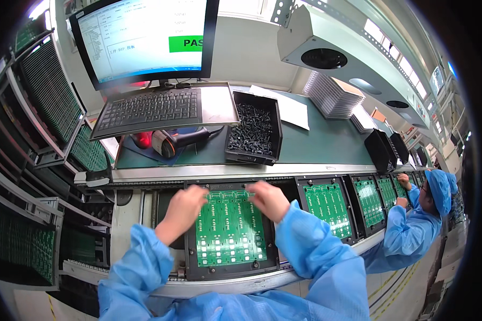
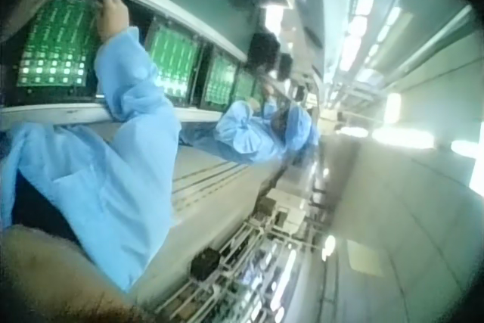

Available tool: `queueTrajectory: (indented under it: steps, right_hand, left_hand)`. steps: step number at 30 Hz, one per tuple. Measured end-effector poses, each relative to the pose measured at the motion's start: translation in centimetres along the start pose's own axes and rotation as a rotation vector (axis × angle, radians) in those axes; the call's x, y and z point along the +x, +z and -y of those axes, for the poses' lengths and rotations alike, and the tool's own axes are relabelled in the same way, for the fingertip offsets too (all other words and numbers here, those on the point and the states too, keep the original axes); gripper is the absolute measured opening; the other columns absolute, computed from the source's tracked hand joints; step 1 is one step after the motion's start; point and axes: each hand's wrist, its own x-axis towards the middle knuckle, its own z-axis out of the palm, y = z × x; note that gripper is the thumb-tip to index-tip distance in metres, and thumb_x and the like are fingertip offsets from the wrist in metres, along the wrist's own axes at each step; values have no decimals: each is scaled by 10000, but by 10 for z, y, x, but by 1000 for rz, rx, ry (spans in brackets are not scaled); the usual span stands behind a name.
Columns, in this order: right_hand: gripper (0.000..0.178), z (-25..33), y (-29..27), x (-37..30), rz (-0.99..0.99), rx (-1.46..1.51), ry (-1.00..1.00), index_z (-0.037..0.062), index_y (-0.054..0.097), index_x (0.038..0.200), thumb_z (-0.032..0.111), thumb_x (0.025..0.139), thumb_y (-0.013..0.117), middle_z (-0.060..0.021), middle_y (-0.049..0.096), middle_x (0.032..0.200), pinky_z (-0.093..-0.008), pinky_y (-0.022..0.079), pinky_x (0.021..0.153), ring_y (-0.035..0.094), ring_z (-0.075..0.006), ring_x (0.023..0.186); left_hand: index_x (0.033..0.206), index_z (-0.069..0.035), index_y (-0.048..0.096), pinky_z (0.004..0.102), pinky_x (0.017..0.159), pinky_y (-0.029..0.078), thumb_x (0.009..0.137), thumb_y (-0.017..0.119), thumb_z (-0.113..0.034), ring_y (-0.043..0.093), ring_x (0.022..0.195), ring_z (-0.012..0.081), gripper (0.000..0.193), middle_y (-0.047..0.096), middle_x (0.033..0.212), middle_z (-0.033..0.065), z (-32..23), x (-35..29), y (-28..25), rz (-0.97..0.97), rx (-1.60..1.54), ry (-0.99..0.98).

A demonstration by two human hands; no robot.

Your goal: Scan circuit boards and place small components at an assembly station.

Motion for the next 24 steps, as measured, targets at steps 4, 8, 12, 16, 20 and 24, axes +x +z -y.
queueTrajectory:
  steps: [4,8,12,16,20,24]
  right_hand:
    - [117,-29,34,13,-204,-254,98,49,608,850,92,742,623,-108,569,858,-358,486,650,591,-287,724]
    - [59,-25,51,10,-358,-274,133,73,612,782,92,728,626,-73,582,769,-352,484,637,591,-271,727]
    - [65,-30,52,6,-439,-299,96,54,615,772,85,718,633,-75,586,754,-338,486,621,593,-261,705]
    - [105,-31,48,5,-421,-315,77,54,625,811,83,710,639,-76,588,734,-333,486,617,593,-257,683]
    - [83,-29,42,5,-377,-260,112,84,625,795,118,720,635,-64,584,738,-352,485,600,590,-240,707]
    - [114,-27,3,17,-250,-209,-26,91,612,863,146,764,617,-77,607,793,-356,490,665,598,-264,742]
  left_hand:
    - [814,-42,631,380,699,441,717,626,-113,570,782,287,120,590,782,102,25,14,30,-54,225,-109]
    - [732,-43,631,361,723,421,703,626,-96,571,794,259,61,589,761,92,31,12,43,-154,170,-168]
    - [689,-50,589,342,727,383,713,607,-110,562,803,237,67,582,744,88,27,19,45,-101,234,-138]
    - [658,-66,554,337,722,394,684,636,-105,560,759,232,94,576,715,69,13,20,49,-154,404,-83]
    - [646,-66,540,336,720,392,683,637,-107,557,753,234,111,566,699,72,15,22,48,-131,384,-73]
    - [694,-53,576,337,730,393,705,629,-154,559,756,237,115,570,714,72,17,32,36,-51,401,-60]
